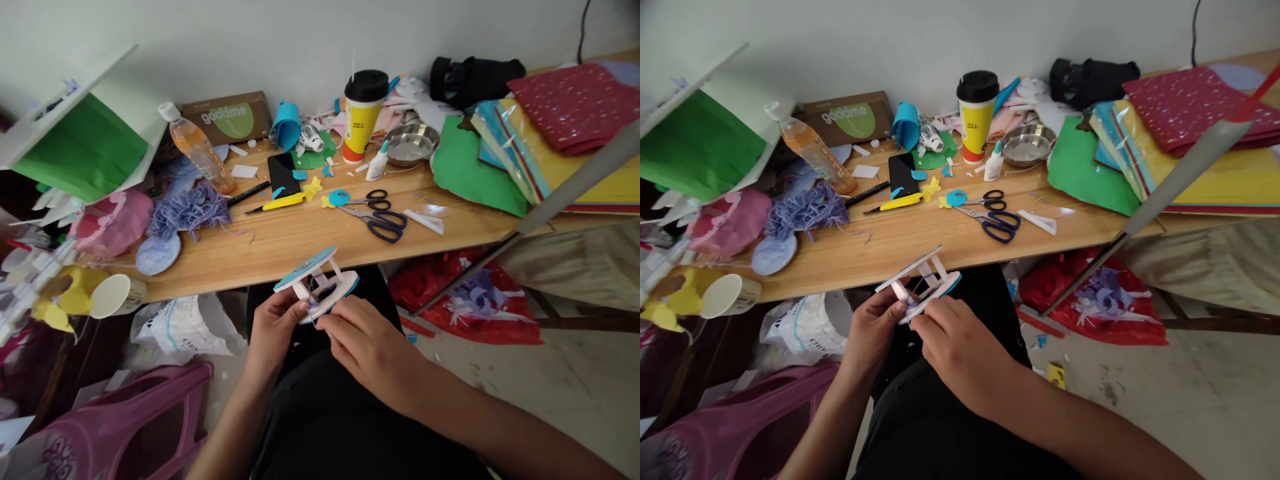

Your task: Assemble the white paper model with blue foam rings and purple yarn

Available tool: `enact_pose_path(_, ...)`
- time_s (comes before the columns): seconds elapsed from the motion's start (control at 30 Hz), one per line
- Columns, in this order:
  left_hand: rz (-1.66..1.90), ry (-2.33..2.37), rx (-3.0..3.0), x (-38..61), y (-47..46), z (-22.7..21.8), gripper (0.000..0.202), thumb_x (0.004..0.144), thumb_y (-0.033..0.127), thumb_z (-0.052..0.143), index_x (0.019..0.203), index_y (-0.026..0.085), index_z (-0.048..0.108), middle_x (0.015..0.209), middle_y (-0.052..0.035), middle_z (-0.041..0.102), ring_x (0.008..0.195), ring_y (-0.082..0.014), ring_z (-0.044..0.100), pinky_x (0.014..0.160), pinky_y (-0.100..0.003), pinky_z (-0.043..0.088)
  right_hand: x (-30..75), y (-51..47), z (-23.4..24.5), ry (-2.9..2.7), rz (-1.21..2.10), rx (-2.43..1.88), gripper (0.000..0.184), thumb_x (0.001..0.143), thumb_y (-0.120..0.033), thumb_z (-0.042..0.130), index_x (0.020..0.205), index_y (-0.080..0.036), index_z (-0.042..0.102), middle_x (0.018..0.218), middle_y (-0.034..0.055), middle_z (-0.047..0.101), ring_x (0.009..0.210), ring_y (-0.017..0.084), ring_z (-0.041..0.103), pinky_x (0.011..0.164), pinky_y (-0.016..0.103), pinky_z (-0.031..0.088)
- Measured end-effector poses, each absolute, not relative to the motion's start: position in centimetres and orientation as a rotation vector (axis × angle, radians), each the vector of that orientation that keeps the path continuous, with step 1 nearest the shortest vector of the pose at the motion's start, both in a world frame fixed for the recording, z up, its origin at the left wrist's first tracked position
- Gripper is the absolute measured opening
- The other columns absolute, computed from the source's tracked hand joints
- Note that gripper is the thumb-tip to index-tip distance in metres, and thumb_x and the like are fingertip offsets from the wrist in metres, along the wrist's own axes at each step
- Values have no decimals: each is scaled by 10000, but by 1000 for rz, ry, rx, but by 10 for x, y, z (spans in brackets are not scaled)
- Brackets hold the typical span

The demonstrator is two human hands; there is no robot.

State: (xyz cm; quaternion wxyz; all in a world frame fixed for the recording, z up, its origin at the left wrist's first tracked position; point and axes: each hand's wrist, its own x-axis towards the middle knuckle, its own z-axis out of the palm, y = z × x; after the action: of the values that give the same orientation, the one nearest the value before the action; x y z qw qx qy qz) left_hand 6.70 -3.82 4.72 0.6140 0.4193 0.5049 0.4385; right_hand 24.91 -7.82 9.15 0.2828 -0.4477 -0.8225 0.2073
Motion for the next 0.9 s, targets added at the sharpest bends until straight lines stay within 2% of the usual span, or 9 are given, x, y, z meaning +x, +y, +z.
enact_pose_path(0.17,1031,1109,863,66,-42,42,390,746,338,851,1105,210,770,906,-43,788,761,-116,691,738,-204,531,251,-80,95,-2209,570,-1183,228,921,-8,474,1003,-130,649,950,80,608,893,225,570,798,397,522)
enact_pose_path(0.33,1007,1101,844,63,-41,38,383,721,370,869,1054,200,789,875,-44,788,762,-124,696,748,-206,526,257,-78,95,-2177,574,-1198,226,921,-5,474,984,-141,643,936,71,597,869,218,565,772,381,505)
enact_pose_path(0.43,998,1111,846,63,-41,38,345,744,382,851,1029,197,793,918,-52,792,783,-128,698,746,-206,521,259,-80,95,-2165,569,-1204,203,929,-22,486,982,-149,635,931,68,591,860,215,560,766,376,498)
enact_pose_path(0.57,983,1153,901,65,-42,40,312,802,396,800,1039,194,791,948,-57,792,840,-145,703,771,-223,524,264,-83,96,-2152,465,-1232,195,947,-39,504,1048,-151,629,926,64,592,865,213,556,767,375,483)
enact_pose_path(0.8,1001,1258,977,70,-41,51,247,800,355,795,992,199,792,927,-40,798,781,-118,698,728,-204,530,275,-73,100,-2187,232,-1252,274,940,-25,528,1187,-108,612,1006,103,637,930,235,576,839,405,493)
enact_pose_path(0.9,1007,1203,988,72,-40,56,294,774,311,809,1044,202,769,979,-44,797,869,-153,727,800,-246,566,275,-68,100,-2186,241,-1255,253,940,-34,535,1161,-114,628,1010,104,643,942,237,587,852,406,509)
